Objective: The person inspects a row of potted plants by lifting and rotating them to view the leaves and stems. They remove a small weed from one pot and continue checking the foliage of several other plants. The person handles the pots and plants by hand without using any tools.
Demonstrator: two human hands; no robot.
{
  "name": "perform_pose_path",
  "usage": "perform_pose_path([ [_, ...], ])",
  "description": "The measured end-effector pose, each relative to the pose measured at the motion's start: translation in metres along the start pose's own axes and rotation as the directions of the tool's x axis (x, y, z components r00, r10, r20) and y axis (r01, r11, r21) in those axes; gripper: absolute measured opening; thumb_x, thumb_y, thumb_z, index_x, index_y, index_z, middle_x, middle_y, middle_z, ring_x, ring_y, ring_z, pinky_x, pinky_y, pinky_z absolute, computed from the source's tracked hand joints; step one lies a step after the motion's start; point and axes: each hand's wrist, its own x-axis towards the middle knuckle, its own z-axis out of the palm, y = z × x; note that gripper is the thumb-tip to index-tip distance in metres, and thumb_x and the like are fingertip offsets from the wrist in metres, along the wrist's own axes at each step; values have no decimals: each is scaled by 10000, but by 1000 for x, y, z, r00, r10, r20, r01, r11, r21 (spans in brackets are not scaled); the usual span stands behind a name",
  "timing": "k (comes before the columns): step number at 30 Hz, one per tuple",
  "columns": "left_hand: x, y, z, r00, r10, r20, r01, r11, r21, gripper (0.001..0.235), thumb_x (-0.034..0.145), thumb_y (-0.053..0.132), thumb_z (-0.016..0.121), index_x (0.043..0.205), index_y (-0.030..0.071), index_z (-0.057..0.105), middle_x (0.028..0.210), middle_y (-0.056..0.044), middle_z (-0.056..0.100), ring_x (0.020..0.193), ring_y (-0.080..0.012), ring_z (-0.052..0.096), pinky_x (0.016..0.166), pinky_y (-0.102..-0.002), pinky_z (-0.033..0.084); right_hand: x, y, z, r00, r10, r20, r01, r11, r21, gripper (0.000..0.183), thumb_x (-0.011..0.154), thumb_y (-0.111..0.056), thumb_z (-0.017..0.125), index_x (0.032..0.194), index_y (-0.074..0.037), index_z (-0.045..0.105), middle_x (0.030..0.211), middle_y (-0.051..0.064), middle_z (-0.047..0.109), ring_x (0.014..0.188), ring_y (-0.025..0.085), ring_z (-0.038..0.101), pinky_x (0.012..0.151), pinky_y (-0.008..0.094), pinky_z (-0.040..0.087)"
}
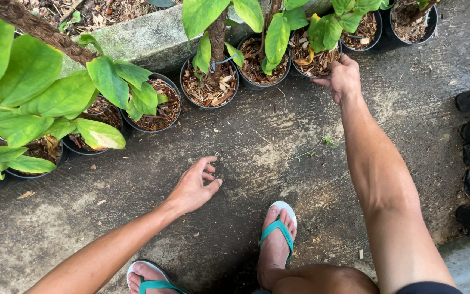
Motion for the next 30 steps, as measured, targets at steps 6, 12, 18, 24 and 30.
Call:
perform_pose_path([
  [6, 25, 38, 2, 999, -37, 14, 38, 998, -45, 652, 963, 315, 578, 1528, 89, 344, 1394, -154, 560, 1193, -260, 650, 1001, -469, 564, -14, 5, 9, 994, -75, -84, 75, 997, 1, 556, 997, -9, 341, 1548, -24, 263, 1366, 266, 578, 885, 291, 769, 657, 272, 649],
  [12, 89, 88, 21, 997, -11, -77, -12, 960, -281, 693, 1008, 412, 483, 1562, 43, 288, 1362, -198, 621, 1179, -257, 682, 1040, -475, 509, -23, 8, 22, 995, -71, -66, 80, 987, 142, 530, 1019, -64, 389, 1545, -37, 330, 1374, 261, 597, 911, 312, 793, 656, 301, 658],
  [18, 155, 121, 41, 990, -45, -131, -35, 833, -552, 745, 1027, 423, 400, 1593, 22, 129, 1433, -236, 536, 1146, -308, 693, 1016, -436, 546, -22, 20, 17, 990, -124, -63, 132, 979, 153, 552, 1019, -1, 427, 1555, -63, 314, 1398, 229, 597, 964, 305, 787, 710, 298, 655],
  [24, 214, 118, 40, 977, -85, -196, -83, 692, -717, 686, 1072, 404, 349, 1547, -70, 208, 1387, -294, 567, 1181, -345, 688, 991, -414, 594, -24, 21, 15, 990, -141, -30, 143, 976, 165, 553, 1017, 29, 427, 1558, -34, 332, 1388, 232, 616, 984, 288, 782, 732, 294, 658],
  [30, 220, 119, 41, 973, -129, -191, -70, 626, -777, 635, 1073, 246, 326, 1566, -51, 58, 1349, -345, 572, 1224, -390, 650, 1028, -393, 574, -29, 17, 14, 988, -144, -53, 151, 975, 164, 562, 996, 46, 420, 1547, -17, 328, 1386, 216, 616, 991, 273, 787, 707, 286, 652],
])
